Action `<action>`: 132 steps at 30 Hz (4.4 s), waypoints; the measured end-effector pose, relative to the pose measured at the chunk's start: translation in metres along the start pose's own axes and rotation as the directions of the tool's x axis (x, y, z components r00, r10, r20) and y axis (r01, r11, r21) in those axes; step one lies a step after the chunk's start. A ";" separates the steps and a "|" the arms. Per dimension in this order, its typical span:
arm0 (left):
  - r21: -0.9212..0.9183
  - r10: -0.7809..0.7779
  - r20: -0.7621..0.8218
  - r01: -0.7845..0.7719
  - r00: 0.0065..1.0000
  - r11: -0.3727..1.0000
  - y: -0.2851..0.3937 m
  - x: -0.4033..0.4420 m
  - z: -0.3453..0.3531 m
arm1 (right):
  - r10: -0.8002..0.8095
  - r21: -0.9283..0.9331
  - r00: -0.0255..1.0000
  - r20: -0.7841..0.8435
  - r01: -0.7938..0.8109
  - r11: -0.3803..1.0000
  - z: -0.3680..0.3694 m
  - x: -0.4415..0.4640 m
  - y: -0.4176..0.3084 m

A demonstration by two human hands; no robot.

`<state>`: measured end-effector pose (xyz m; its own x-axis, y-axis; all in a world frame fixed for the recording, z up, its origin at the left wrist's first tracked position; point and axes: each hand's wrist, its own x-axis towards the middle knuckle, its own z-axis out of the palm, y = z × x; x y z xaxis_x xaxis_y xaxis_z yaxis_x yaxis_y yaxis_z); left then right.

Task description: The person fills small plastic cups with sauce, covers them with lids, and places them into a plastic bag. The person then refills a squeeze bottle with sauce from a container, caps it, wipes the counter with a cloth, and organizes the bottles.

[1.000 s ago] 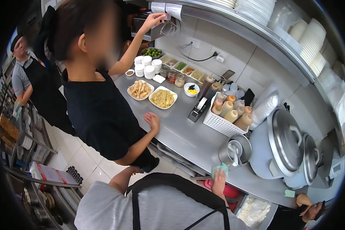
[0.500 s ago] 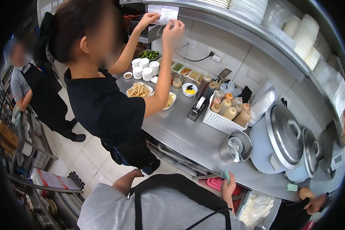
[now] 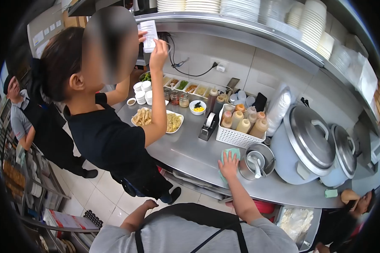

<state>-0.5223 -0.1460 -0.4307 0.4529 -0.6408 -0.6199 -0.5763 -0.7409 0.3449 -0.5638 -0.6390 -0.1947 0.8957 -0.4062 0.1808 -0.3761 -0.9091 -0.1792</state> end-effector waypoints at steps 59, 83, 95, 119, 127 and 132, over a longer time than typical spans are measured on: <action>-0.016 -0.218 0.037 0.219 0.975 0.976 0.046 -0.009 -0.018 | -0.002 0.033 0.998 0.061 0.000 0.999 -0.005 -0.015 -0.001; -0.017 -0.219 0.012 0.219 0.976 0.976 0.044 -0.016 -0.013 | -0.076 0.043 0.993 -0.087 0.080 0.996 0.010 -0.022 -0.006; -0.068 -0.283 0.078 0.288 0.956 0.955 0.035 -0.017 -0.020 | -0.320 0.629 0.947 0.031 0.230 0.743 -0.026 -0.105 -0.062; -0.508 -0.395 0.008 0.344 0.918 0.789 0.062 -0.105 -0.005 | -0.697 0.195 0.705 0.129 0.672 0.715 0.029 0.036 -0.235; -0.177 -0.042 -0.088 0.026 0.995 0.984 0.041 -0.034 -0.021 | -0.682 0.191 0.723 0.112 0.658 0.729 0.006 -0.017 -0.142; -0.208 -0.037 -0.083 0.019 0.996 0.978 0.045 0.001 -0.048 | -0.491 0.016 0.858 0.148 0.494 0.869 -0.016 -0.072 -0.054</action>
<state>-0.5156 -0.1894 -0.3821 0.5289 -0.6274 -0.5716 -0.4137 -0.7786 0.4719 -0.6122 -0.5622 -0.1829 0.9887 0.1116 0.0999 0.1200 -0.9894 -0.0823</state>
